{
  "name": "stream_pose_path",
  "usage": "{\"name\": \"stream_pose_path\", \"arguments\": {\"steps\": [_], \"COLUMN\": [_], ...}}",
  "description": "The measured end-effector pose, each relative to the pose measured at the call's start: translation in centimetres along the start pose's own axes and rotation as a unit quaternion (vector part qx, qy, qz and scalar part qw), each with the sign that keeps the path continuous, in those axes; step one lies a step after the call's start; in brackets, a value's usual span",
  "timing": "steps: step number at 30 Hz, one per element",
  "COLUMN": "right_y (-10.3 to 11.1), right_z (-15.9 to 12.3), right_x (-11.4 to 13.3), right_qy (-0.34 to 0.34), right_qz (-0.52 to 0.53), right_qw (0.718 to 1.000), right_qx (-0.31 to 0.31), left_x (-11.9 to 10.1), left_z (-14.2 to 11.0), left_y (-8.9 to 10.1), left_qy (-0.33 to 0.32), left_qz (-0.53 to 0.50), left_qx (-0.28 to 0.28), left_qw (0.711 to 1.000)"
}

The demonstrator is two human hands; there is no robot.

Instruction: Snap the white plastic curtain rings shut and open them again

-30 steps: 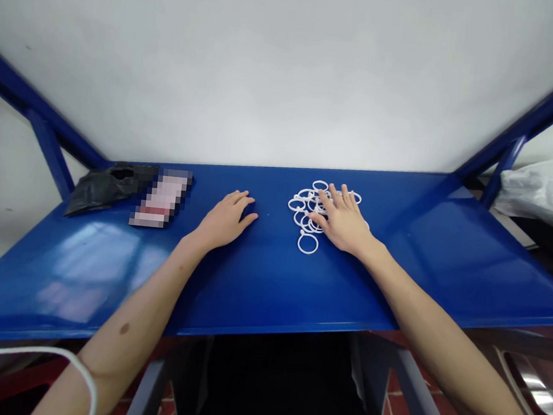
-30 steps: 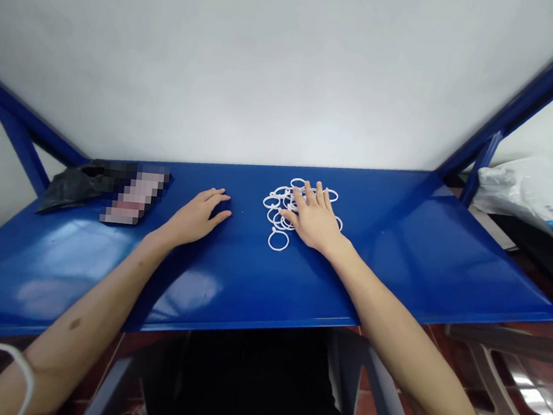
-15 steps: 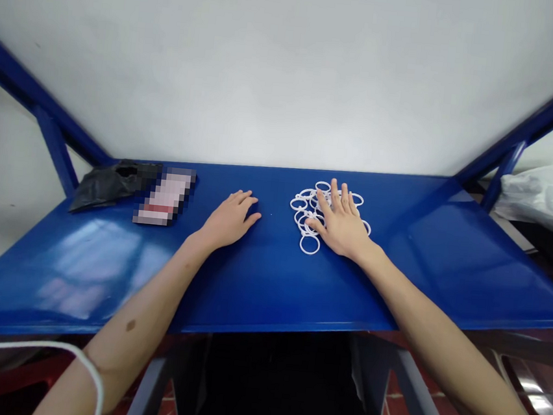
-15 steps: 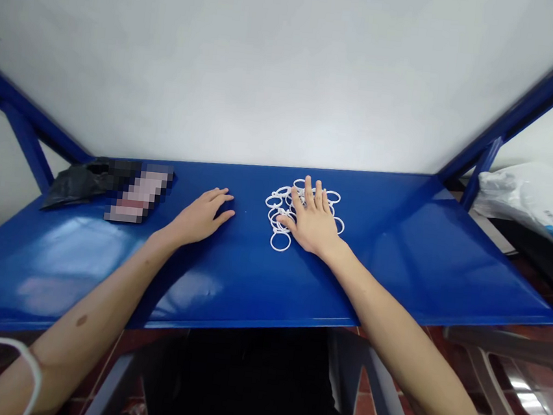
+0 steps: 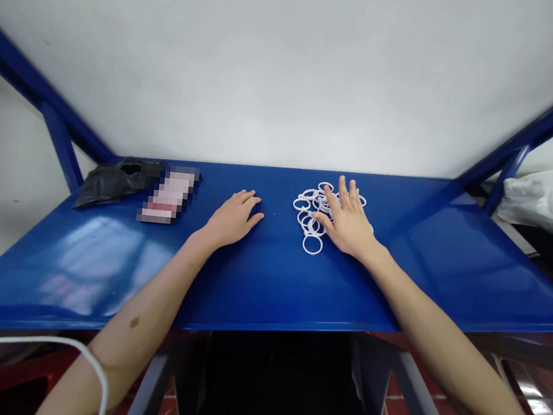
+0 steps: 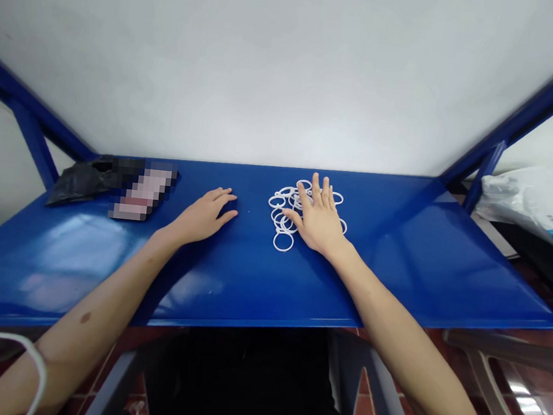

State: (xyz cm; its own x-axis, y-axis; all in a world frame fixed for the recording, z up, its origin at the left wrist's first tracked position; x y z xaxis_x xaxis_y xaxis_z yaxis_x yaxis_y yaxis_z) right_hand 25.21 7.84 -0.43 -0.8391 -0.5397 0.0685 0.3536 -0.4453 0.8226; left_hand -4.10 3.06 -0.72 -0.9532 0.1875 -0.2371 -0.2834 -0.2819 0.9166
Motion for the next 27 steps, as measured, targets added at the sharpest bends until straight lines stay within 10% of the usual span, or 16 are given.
{"name": "stream_pose_path", "arguments": {"steps": [27], "right_y": [1.1], "right_z": [0.4], "right_x": [0.8], "right_qy": [-0.012], "right_qz": [0.037], "right_qw": [0.999], "right_qx": [-0.021], "left_x": [0.0], "left_z": [0.0], "left_y": [-0.1], "left_qy": [-0.007], "left_qz": [0.007], "left_qx": [0.001], "left_qw": [1.000]}}
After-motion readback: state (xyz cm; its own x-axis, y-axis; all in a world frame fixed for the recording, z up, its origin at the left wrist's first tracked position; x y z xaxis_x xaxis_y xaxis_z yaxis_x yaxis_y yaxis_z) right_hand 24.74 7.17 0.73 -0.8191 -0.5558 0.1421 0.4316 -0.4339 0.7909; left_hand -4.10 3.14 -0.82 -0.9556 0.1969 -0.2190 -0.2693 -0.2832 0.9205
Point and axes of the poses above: each hand's wrist, its own z-axis towards the middle knuckle, its own y-axis out of the back of the hand, x = y × z, the point moved 1 cm from there along z, towards the middle knuckle, and after that the axes turned 15 degrees about -x, right-handed, at the moved point
